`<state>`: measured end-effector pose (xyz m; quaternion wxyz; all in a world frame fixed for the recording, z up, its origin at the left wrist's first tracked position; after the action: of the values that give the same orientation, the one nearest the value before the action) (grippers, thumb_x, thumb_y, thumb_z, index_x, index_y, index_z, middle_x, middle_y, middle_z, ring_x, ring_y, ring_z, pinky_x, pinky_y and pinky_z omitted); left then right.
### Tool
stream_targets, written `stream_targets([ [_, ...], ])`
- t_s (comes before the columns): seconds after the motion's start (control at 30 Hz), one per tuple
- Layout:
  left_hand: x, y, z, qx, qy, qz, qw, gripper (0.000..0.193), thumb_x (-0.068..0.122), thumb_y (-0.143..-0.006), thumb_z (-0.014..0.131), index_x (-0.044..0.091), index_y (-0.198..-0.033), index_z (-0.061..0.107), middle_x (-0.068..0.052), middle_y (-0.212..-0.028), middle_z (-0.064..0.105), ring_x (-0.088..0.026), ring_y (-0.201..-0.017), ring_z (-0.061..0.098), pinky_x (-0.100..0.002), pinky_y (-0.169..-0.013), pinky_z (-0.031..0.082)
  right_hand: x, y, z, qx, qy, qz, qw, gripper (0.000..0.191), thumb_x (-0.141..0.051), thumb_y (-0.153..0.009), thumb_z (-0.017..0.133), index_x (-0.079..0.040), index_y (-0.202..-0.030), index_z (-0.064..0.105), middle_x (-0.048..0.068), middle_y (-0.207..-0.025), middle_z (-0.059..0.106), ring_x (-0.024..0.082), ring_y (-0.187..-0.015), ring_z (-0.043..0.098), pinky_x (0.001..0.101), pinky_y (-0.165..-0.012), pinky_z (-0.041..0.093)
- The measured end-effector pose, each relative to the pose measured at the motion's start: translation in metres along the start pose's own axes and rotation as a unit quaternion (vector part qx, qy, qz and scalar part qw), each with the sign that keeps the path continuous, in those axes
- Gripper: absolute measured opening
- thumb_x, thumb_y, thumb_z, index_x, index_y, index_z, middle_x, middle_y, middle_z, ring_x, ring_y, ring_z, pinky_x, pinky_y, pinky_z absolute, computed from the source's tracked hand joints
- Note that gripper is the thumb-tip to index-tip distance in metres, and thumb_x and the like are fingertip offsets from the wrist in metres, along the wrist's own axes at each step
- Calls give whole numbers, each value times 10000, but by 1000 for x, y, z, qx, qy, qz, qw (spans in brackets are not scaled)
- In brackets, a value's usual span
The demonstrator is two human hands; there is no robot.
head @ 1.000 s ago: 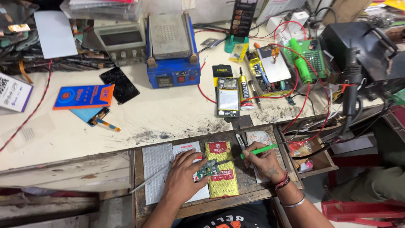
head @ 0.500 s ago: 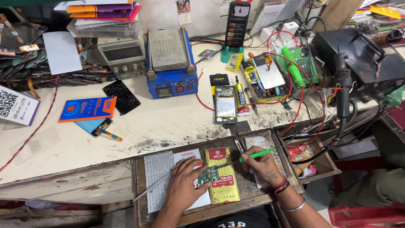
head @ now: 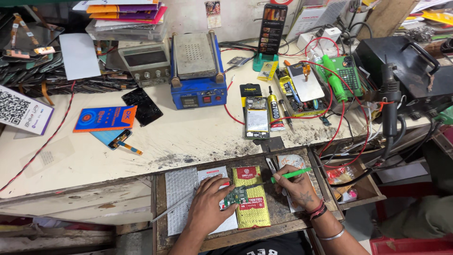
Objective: The person works at a cluttered repair bench, holding a small phone circuit board steady with one hand while applying a green-handled soldering iron to it with the other. They then pick up a smartphone, work on its edge, power it on to check the boot screen, and fit a green band around the phone.
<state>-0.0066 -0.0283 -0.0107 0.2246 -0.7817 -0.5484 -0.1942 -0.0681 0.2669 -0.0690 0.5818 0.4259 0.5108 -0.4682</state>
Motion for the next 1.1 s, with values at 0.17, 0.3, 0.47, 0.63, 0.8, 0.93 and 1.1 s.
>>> stream_targets([
  [0.17, 0, 1, -1, 5, 5, 8, 1000, 496, 324, -757, 841, 115, -1198, 746, -71, -1360, 622, -285, -1372, 467, -469, -1165, 308, 2, 0, -2, 4, 8, -12, 1000, 119, -111, -936, 702, 0, -893, 697, 57, -717, 702, 131, -592, 678, 273, -527, 537],
  [0.3, 0, 1, -1, 6, 7, 5, 1000, 499, 334, -766, 837, 119, -1207, 744, -57, -1363, 622, -275, -1375, 463, -463, -1169, 309, 3, -1, -3, 4, 13, 1, 1000, 119, -109, -922, 704, 5, -888, 692, 61, -722, 707, 137, -585, 671, 280, -519, 529],
  [0.47, -2, 1, 0, -6, 1, -6, 1000, 513, 346, -776, 832, 129, -1230, 732, -49, -1383, 611, -269, -1381, 451, -465, -1176, 297, 4, -2, -5, -1, 54, -13, 998, 136, -109, -934, 708, 9, -870, 687, 76, -692, 705, 141, -579, 668, 280, -519, 521],
  [0.63, -3, 1, 4, 6, -2, 5, 1000, 524, 353, -750, 845, 136, -1215, 742, -68, -1370, 609, -287, -1373, 454, -480, -1152, 302, 9, 0, -5, 8, 40, -20, 999, 121, -107, -931, 714, -6, -869, 694, 67, -681, 701, 132, -577, 661, 274, -517, 514],
  [0.8, -1, 1, 7, 24, -10, 20, 999, 509, 332, -724, 850, 129, -1180, 750, -53, -1331, 636, -286, -1343, 485, -469, -1125, 344, 14, 6, -5, -8, -39, -25, 999, 124, -102, -934, 740, -16, -871, 676, 46, -698, 681, 117, -585, 646, 271, -527, 525],
  [0.93, 2, 1, 8, 46, -21, 36, 998, 509, 319, -714, 851, 120, -1172, 752, -58, -1314, 644, -293, -1320, 502, -465, -1117, 364, 15, 9, -5, -1, -36, -12, 999, 120, -97, -929, 743, -15, -866, 682, 43, -709, 683, 111, -591, 649, 268, -536, 536],
  [1.1, 3, 0, 8, 39, -19, 26, 999, 508, 318, -717, 845, 116, -1173, 748, -59, -1321, 641, -299, -1316, 502, -461, -1114, 364, 14, 10, -5, 0, -29, -10, 1000, 121, -98, -925, 744, -16, -865, 679, 45, -733, 703, 109, -600, 662, 268, -544, 552],
])
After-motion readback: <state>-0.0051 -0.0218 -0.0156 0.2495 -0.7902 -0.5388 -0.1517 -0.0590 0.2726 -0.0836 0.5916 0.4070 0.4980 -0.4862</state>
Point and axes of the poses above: each hand's wrist, its own y-axis away from the middle knuckle, its own z-axis out of the palm, x = y × z, the point moved 1 cm from there along -y, towards the middle knuckle
